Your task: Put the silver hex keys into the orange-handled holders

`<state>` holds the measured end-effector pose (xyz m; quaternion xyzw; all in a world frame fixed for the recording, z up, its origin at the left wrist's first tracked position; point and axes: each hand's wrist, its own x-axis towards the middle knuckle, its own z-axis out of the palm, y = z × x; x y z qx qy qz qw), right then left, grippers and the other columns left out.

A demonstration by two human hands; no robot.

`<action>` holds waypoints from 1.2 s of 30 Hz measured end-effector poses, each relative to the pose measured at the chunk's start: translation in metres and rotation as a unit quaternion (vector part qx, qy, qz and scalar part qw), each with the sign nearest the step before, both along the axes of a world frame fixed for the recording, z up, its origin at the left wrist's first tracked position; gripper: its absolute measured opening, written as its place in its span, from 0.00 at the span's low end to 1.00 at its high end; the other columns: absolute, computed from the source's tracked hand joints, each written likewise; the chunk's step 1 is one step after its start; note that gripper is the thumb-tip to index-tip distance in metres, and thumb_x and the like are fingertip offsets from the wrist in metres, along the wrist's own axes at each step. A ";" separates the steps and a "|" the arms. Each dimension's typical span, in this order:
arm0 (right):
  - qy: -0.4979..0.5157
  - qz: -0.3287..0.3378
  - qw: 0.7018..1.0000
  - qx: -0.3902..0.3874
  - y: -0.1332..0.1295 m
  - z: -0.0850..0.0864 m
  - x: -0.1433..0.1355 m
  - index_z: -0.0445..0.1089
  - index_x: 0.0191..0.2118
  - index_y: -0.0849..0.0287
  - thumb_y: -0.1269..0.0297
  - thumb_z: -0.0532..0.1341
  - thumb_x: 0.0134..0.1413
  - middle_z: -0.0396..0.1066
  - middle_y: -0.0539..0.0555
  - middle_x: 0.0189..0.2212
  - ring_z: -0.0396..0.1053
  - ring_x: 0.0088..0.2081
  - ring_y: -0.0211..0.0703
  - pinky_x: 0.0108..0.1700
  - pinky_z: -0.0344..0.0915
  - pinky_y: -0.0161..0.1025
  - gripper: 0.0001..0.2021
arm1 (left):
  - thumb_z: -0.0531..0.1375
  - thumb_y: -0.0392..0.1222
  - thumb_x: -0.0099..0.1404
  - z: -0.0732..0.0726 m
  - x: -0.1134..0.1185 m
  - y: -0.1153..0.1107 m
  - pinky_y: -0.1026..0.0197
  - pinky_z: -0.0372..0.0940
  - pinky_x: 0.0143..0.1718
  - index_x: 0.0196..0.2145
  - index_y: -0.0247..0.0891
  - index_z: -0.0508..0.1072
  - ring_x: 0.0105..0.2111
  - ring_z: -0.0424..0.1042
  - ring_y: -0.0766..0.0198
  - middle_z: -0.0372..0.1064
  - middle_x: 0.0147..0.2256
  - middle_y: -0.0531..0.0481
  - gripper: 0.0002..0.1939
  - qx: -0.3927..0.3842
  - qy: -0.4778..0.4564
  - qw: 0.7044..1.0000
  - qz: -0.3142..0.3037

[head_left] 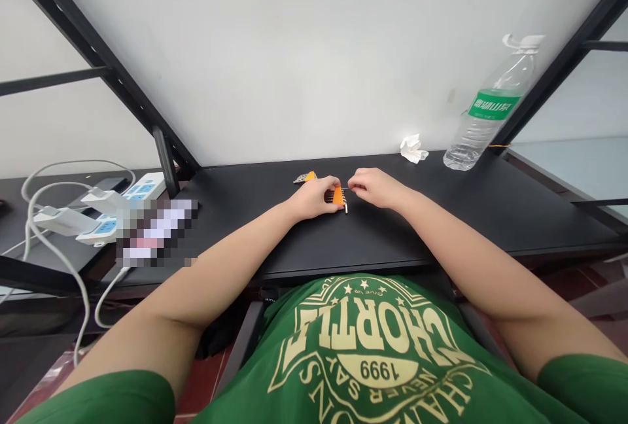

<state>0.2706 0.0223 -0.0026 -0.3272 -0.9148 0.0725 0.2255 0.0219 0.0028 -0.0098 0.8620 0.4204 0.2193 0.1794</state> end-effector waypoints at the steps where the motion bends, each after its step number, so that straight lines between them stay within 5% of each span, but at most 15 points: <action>1: 0.001 0.001 1.000 -0.002 0.000 0.000 0.000 0.78 0.37 0.58 0.73 0.57 0.64 0.71 0.55 0.36 0.68 0.37 0.44 0.40 0.62 0.39 0.11 | 0.70 0.52 0.58 0.000 0.000 0.000 0.52 0.70 0.48 0.49 0.43 0.71 0.43 0.78 0.54 0.78 0.43 0.50 0.25 0.001 -0.001 1.000 0.000; 15: 0.049 -0.040 0.993 -0.095 -0.005 0.005 -0.003 0.80 0.38 0.57 0.74 0.59 0.62 0.74 0.52 0.37 0.69 0.30 0.39 0.37 0.64 0.38 0.11 | 0.71 0.53 0.58 -0.001 0.000 0.001 0.51 0.70 0.48 0.49 0.42 0.73 0.44 0.76 0.53 0.76 0.45 0.48 0.24 0.016 0.007 1.000 -0.017; 24: 0.145 0.022 0.988 -0.052 -0.001 -0.007 -0.002 0.83 0.38 0.54 0.70 0.61 0.61 0.79 0.53 0.36 0.74 0.34 0.44 0.41 0.69 0.43 0.12 | 0.73 0.50 0.56 -0.002 0.001 -0.001 0.51 0.69 0.49 0.50 0.41 0.75 0.46 0.75 0.52 0.76 0.45 0.46 0.26 0.038 0.014 0.999 -0.012; 31: 0.200 0.082 0.976 -0.007 -0.015 0.001 -0.010 0.84 0.38 0.54 0.68 0.60 0.64 0.80 0.54 0.37 0.76 0.38 0.45 0.44 0.71 0.44 0.12 | 0.74 0.49 0.55 0.005 0.006 -0.009 0.50 0.71 0.55 0.49 0.38 0.76 0.45 0.78 0.55 0.79 0.41 0.48 0.27 -0.068 -0.146 0.986 -0.041; 33: 0.249 0.075 0.964 -0.046 -0.018 0.003 -0.014 0.83 0.37 0.54 0.65 0.64 0.63 0.80 0.54 0.37 0.75 0.37 0.45 0.42 0.71 0.44 0.09 | 0.74 0.47 0.55 0.009 0.007 -0.013 0.52 0.72 0.53 0.50 0.36 0.76 0.44 0.80 0.56 0.81 0.41 0.46 0.27 -0.116 -0.192 0.972 -0.062; 36: 0.344 0.049 0.915 -0.205 -0.017 0.002 -0.019 0.81 0.38 0.56 0.56 0.70 0.59 0.78 0.53 0.34 0.73 0.33 0.43 0.37 0.71 0.42 0.09 | 0.75 0.46 0.55 0.012 0.010 -0.014 0.53 0.73 0.51 0.49 0.35 0.75 0.43 0.81 0.56 0.81 0.42 0.43 0.27 -0.130 -0.237 0.960 -0.074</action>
